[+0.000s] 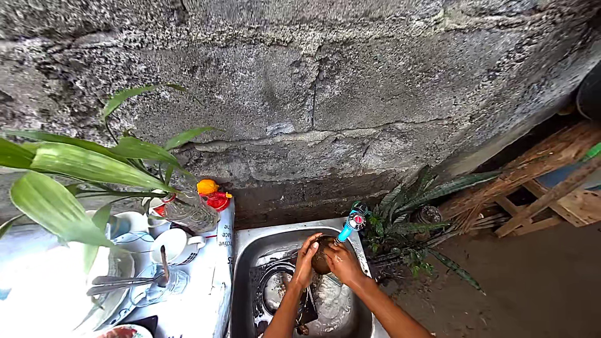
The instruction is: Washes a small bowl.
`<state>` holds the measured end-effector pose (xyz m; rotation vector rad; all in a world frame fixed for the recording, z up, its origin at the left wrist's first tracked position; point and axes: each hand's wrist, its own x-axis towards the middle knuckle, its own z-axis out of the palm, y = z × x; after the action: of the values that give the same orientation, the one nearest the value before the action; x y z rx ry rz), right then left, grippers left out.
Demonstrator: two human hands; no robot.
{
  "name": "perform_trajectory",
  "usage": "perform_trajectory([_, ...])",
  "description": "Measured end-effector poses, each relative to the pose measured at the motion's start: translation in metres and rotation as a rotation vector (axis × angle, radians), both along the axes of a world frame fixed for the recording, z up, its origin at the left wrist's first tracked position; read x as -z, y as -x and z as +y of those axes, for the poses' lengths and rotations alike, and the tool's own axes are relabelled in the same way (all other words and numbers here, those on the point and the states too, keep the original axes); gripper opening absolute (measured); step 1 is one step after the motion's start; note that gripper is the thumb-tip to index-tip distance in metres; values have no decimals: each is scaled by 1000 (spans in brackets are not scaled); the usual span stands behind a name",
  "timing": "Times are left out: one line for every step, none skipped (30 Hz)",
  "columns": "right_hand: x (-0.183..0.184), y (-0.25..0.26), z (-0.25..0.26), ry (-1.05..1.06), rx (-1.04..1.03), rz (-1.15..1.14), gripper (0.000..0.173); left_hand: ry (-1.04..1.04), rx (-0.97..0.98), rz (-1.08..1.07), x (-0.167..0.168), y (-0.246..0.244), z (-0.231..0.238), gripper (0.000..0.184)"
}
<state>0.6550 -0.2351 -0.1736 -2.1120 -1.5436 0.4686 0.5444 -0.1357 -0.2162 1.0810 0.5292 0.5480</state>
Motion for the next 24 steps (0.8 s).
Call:
perform_trajectory([-3,8,5,-24,117,150,27,43,-7,-17,0,-6,-8,58])
perform_trajectory([-5,17,7,-70,205,290,30,87,-29,-38,2,-11,-14,60])
perform_trajectory([-2,26,3,-124,207,404,33,125,-59,-42,1,-12,-15,59])
perform_trajectory([3,32,-4,-144,120,451,39,154,-64,-16,-1,-10,-9,57])
perform_trajectory([7,31,-12,-114,-7,391,45,188,-33,43,-6,-5,-2,55])
perform_trajectory([11,25,-20,-40,-129,248,49,242,12,123,-12,0,2,54])
perform_trajectory([14,19,-25,44,-224,77,48,295,68,197,-17,5,4,57])
perform_trajectory([17,15,-27,77,-269,-75,40,326,118,243,-20,9,5,59])
perform_trajectory([19,14,-24,45,-271,-202,30,336,149,257,-22,10,5,62])
perform_trajectory([19,15,-18,11,-247,-268,27,327,158,227,-22,11,5,63])
perform_trajectory([16,19,-11,-22,-196,-283,24,304,152,157,-20,13,4,61])
perform_trajectory([8,26,-5,-7,-118,-217,24,279,148,66,-17,15,0,65])
perform_trajectory([-6,35,3,64,-11,-67,32,276,134,-6,-15,17,-6,79])
perform_trajectory([-19,43,11,110,105,90,41,302,82,-43,-16,16,-13,92])
perform_trajectory([-29,49,19,134,189,218,47,342,3,-64,-18,16,-20,93])
perform_trajectory([-34,52,24,148,222,328,52,385,-70,-74,-19,17,-23,82])
perform_trajectory([-35,51,25,128,220,420,57,422,-133,-73,-18,16,-25,68])
perform_trajectory([-33,50,22,80,197,499,57,438,-184,-63,-17,15,-24,58])
perform_trajectory([-30,49,17,21,169,548,54,430,-212,-51,-15,16,-23,54])
perform_trajectory([-28,50,13,-31,149,571,49,411,-224,-47,-14,17,-23,54])
perform_trajectory([-28,49,10,-79,149,587,43,399,-232,-52,-16,18,-22,55])
perform_trajectory([-29,49,8,-121,158,602,37,401,-230,-67,-17,18,-22,57])
perform_trajectory([-30,46,4,-143,158,623,31,416,-218,-77,-18,19,-22,58])
perform_trajectory([-32,40,-1,-134,143,667,28,444,-194,-65,-19,21,-22,56])
